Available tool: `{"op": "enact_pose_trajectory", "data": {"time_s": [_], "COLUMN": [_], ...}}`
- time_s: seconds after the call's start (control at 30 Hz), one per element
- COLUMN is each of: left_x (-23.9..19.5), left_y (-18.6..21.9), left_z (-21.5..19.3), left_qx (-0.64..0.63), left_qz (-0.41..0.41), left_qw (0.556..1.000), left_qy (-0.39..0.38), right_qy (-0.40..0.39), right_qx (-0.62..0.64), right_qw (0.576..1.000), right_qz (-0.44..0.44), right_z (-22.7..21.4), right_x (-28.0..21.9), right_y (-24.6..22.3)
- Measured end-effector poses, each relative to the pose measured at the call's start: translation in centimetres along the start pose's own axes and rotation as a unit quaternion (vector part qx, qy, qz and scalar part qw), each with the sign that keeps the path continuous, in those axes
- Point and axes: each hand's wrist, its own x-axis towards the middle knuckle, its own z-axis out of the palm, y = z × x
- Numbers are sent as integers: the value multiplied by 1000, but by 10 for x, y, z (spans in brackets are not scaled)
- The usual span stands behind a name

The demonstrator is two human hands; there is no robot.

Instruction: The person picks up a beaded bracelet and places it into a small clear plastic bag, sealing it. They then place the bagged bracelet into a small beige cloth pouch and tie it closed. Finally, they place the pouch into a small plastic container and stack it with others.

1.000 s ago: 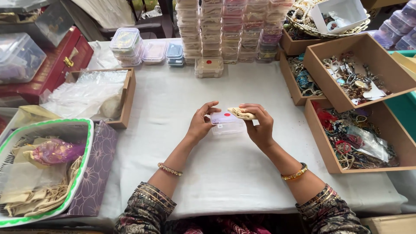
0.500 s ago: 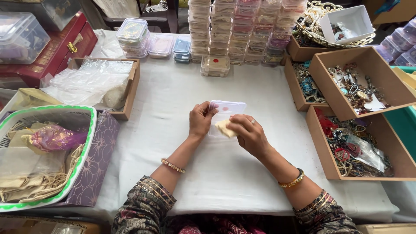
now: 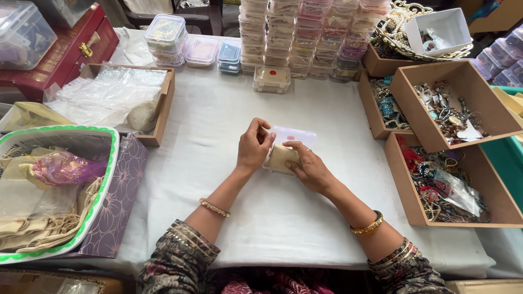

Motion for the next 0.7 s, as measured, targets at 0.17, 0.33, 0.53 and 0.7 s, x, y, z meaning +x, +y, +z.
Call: {"op": "enact_pose_trajectory", "data": {"time_s": [0.17, 0.33, 0.53, 0.7], "left_x": [6, 5, -1, -1], "left_y": [29, 24, 26, 22], "left_z": [-27, -24, -15, -12], "left_qx": [-66, -34, 26, 46], "left_qz": [-15, 20, -1, -21], "left_qw": [987, 985, 989, 990], "left_qy": [-149, -168, -146, -132], "right_qy": [12, 10, 35, 136], "right_qx": [-41, -47, -92, -111], "right_qw": [999, 999, 993, 973], "right_qz": [0, -21, -63, -147], "right_z": [5, -3, -5, -6], "right_x": [2, 0, -1, -3], "right_y": [20, 6, -5, 5]}}
